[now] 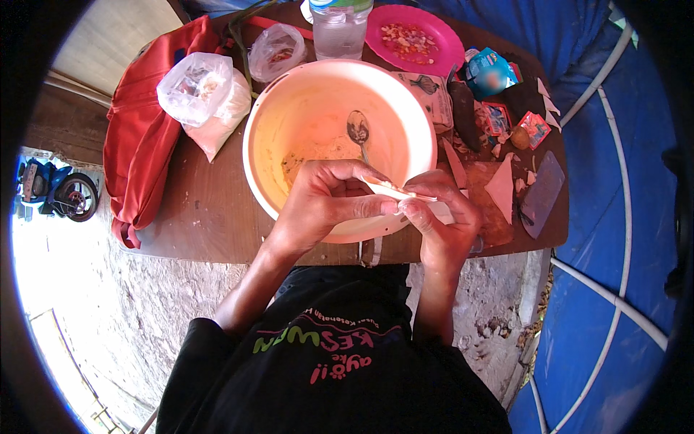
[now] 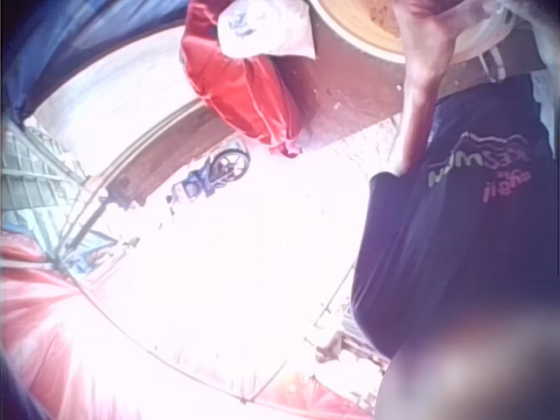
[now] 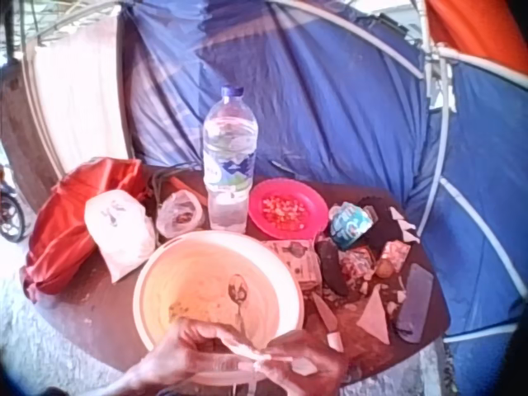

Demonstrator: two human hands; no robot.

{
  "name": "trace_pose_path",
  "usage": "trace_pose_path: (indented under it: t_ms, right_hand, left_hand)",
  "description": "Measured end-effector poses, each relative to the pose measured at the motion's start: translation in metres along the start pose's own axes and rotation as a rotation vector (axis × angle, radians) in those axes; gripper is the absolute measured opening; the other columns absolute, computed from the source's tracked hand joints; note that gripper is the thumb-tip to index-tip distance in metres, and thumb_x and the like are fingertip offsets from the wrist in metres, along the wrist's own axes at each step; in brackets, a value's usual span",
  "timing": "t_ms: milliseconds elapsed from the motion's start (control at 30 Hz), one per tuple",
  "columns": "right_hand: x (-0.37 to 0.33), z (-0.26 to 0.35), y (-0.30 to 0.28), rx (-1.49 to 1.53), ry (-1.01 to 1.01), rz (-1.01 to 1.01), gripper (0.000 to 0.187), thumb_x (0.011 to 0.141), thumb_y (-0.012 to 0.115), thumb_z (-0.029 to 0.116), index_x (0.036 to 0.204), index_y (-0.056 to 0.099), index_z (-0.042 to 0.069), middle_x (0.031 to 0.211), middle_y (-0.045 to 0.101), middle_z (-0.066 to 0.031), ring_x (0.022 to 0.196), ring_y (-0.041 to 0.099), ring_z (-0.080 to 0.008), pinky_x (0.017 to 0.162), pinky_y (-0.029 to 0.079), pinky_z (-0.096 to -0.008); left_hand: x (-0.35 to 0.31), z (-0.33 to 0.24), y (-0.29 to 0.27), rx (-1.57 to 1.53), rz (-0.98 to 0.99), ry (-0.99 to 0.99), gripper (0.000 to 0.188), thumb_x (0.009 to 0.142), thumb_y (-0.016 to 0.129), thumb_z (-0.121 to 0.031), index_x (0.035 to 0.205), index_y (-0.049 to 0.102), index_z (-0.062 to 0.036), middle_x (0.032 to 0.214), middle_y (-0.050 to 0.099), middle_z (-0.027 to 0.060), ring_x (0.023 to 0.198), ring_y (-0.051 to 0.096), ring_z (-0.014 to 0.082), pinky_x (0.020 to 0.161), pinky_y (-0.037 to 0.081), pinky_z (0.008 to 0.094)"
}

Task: The person scoops a mixture from a bowl and places it into small paper cones, then folds the cones to seal them. This process is repeated multiple times, with the finished cones placed on the table.

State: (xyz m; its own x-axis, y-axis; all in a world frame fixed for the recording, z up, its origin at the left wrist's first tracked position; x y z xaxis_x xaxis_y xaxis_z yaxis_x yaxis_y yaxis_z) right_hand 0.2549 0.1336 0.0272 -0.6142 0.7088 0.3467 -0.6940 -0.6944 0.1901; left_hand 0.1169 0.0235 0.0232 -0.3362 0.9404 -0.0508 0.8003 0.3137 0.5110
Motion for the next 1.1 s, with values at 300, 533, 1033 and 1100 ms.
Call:
trace_pose_path:
  t_ms: [300,533,1033,1100]
  right_hand:
    - [-0.001,0.004,-0.006,0.052,0.232,-0.023,0.015,0.084,0.076,0.002,0.098,0.072,-0.004,0.095,0.072,-0.011,0.088,0.067,-0.0152,0.079,0.052,-0.0276]
    - [0.012,0.02,-0.029,-0.236,0.202,0.202,0.014,0.085,0.077,0.009,0.095,0.073,-0.001,0.09,0.072,-0.0069,0.083,0.067,-0.0106,0.075,0.052,-0.0246]
    - [0.128,0.081,-0.269,-0.856,0.096,-0.242,0.013,0.084,0.075,0.013,0.091,0.076,0.003,0.084,0.072,-0.0029,0.074,0.063,-0.0102,0.067,0.05,-0.0272]
    - [0.155,0.069,-0.322,-0.893,0.199,-0.39,0.018,0.079,0.077,0.018,0.088,0.076,0.004,0.08,0.071,-0.003,0.07,0.062,-0.0111,0.066,0.05,-0.0284]
  left_hand:
    - [-0.001,-0.002,0.003,0.163,-0.083,-0.012,0.015,0.087,0.074,0.001,0.102,0.071,0.0012,0.096,0.072,0.0047,0.093,0.066,0.0093,0.082,0.054,0.0249]
    - [0.004,-0.011,0.016,0.357,-0.138,-0.067,0.023,0.083,0.076,0.002,0.106,0.071,0.0042,0.094,0.073,0.009,0.085,0.068,0.0125,0.079,0.052,0.0257]
    - [-0.016,-0.017,-0.036,0.942,-0.628,0.402,0.004,0.082,0.073,0.003,0.08,0.069,0.0022,0.075,0.07,0.0096,0.073,0.064,0.015,0.074,0.049,0.0276]
    - [-0.02,-0.01,-0.044,0.996,-0.653,0.419,0.013,0.083,0.074,0.0,0.075,0.064,0.0,0.07,0.066,0.0074,0.07,0.06,0.0137,0.075,0.046,0.0273]
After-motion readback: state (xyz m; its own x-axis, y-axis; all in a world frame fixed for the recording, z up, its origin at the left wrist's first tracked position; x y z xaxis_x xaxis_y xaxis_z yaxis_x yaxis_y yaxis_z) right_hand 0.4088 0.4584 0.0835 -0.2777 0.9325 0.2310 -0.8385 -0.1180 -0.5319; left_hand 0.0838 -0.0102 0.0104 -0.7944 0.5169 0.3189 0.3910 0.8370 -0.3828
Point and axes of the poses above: each hand's wrist, its own x-axis towards the middle knuckle, its own y-axis out of the palm, z = x × y, the point moved 2 cm from there along x, towards the middle knuckle
